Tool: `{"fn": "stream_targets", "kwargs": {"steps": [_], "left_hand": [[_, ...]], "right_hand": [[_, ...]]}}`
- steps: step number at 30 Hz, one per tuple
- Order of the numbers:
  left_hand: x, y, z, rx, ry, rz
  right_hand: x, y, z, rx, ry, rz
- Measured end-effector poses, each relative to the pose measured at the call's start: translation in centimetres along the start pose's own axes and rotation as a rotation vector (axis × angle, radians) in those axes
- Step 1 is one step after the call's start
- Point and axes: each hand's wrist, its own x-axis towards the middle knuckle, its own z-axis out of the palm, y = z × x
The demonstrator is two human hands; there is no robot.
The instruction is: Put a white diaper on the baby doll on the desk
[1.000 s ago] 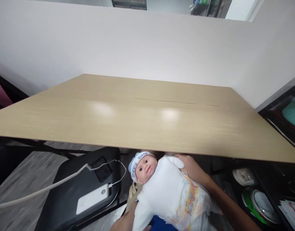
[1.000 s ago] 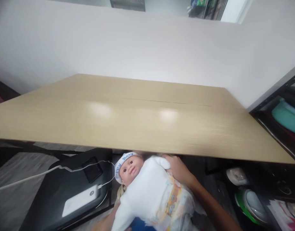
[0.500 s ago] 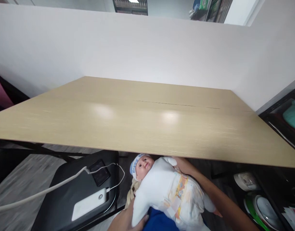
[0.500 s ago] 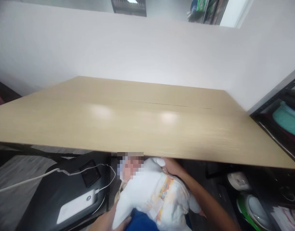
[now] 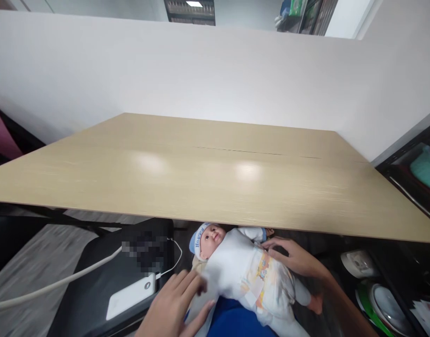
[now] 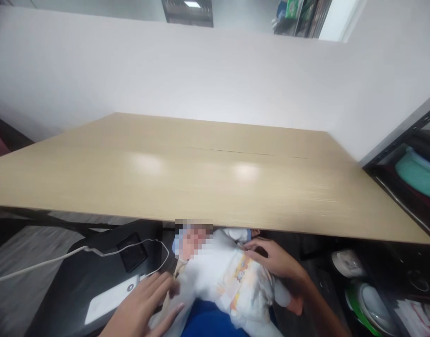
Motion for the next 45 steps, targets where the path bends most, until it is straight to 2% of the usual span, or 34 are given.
{"fn": "stream_targets", "kwargs": {"steps": [3,6,9,13,17,22,25,28,31,34,37,40,42,45], "left_hand": [[4.1,2.8,1.6,-0.062,-0.016,0.307],[8.1,5.2,4.5,-0.106,-0.13,0.559],[10.2,5.6,7.2,-0.084,-0.158,0.648],[10.1,4.4,8.7,-0.102,-0.145,0.668],[9.2,3.9,8.5,-0.165,-0.114,0.654],[8.9,4.2,7.5,-0.152,-0.147,0.575],[8.8,4.4,7.0,-0.151,-0.195,0.51],[8.7,4.6,6.7,-0.194,-0.231,0.417],[8.7,4.9,6.5,-0.247,-0.217,0.364],[8.5,4.8,6.0,-0.337,-0.213,0.42],[7.8,4.2,5.1,-0.434,-0.303,0.518],[6.8,3.4,4.7,-0.44,-0.438,0.623],[6.3,3.0,4.8,-0.395,-0.505,0.669],[6.7,3.2,5.0,-0.365,-0.571,0.708]], "right_hand": [[-0.3,-0.8,1.0,0.015,0.039,0.005],[0.1,-0.3,1.9,0.062,0.089,0.028],[0.2,0.6,2.3,0.097,0.116,0.069],[-0.2,1.5,2.8,0.032,0.19,0.048],[0.3,2.8,3.2,0.0,0.258,0.039],[2.0,5.6,2.6,-0.033,0.397,0.059],[2.4,5.4,2.7,-0.067,0.42,0.042],[1.9,3.0,3.2,-0.088,0.317,-0.033],[1.1,0.0,3.5,-0.095,0.088,-0.197],[0.4,-1.7,4.0,-0.149,-0.028,-0.333],[-0.3,-1.9,4.2,-0.258,0.031,-0.389],[-1.9,-1.6,3.5,-0.334,0.097,-0.445],[-3.6,-1.2,2.4,-0.317,0.114,-0.436],[-6.5,-0.6,0.4,-0.206,0.098,-0.297]]}}
